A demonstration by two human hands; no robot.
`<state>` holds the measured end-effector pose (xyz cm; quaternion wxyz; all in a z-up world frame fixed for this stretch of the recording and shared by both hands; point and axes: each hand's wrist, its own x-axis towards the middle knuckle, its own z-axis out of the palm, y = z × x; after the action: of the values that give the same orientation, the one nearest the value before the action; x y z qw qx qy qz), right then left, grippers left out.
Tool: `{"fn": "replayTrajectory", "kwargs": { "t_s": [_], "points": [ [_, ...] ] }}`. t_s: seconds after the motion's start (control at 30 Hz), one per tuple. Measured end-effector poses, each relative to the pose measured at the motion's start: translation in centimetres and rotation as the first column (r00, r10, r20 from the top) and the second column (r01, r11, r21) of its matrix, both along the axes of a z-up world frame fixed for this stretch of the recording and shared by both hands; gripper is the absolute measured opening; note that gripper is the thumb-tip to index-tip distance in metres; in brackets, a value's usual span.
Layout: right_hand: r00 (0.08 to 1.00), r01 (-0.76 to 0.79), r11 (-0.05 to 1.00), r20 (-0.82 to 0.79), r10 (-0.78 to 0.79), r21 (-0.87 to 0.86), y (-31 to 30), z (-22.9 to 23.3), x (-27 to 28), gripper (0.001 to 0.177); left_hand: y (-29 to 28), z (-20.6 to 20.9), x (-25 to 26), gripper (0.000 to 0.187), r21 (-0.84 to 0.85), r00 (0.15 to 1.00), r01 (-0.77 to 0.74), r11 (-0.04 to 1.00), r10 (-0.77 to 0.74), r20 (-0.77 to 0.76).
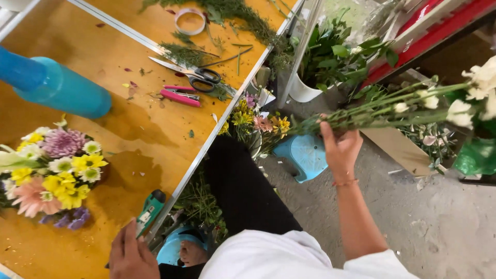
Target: The person arranges a small bouquet of flowers in a black foam base. They trim the stems of yellow and purple flowers using pruning shears and place them into the arrangement. The person also uses scissors to cut a roll of floral tape.
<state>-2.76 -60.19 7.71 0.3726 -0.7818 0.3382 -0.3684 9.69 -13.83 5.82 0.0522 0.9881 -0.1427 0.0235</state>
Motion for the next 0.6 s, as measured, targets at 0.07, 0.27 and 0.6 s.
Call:
{"fn": "replayTrajectory", "kwargs": {
  "t_s": [0.07, 0.27, 0.6],
  "points": [
    [0.999, 0.019, 0.999, -0.048, -0.017, 0.050, 1.2, -1.3, -0.2, 0.024, -0.2, -0.2, 0.3, 0.040, -0.009, 1.000, 0.004, 1.000, -0.004, 0.004],
    [0.995, -0.078, 0.993, -0.063, 0.073, -0.087, 3.5, -9.0, 0.7, 0.030, 0.0, 0.3, -0.3, 0.036, -0.034, 0.987, 0.084, 0.996, -0.079, 0.140],
    [0.684, -0.288, 0.897, -0.583, 0.437, 0.335, 9.2, -34.1, 1.2, 0.055, -0.5, 0.2, 0.2, 0.037, -0.130, 0.972, 0.131, 0.983, -0.102, 0.211]
  ]
}}
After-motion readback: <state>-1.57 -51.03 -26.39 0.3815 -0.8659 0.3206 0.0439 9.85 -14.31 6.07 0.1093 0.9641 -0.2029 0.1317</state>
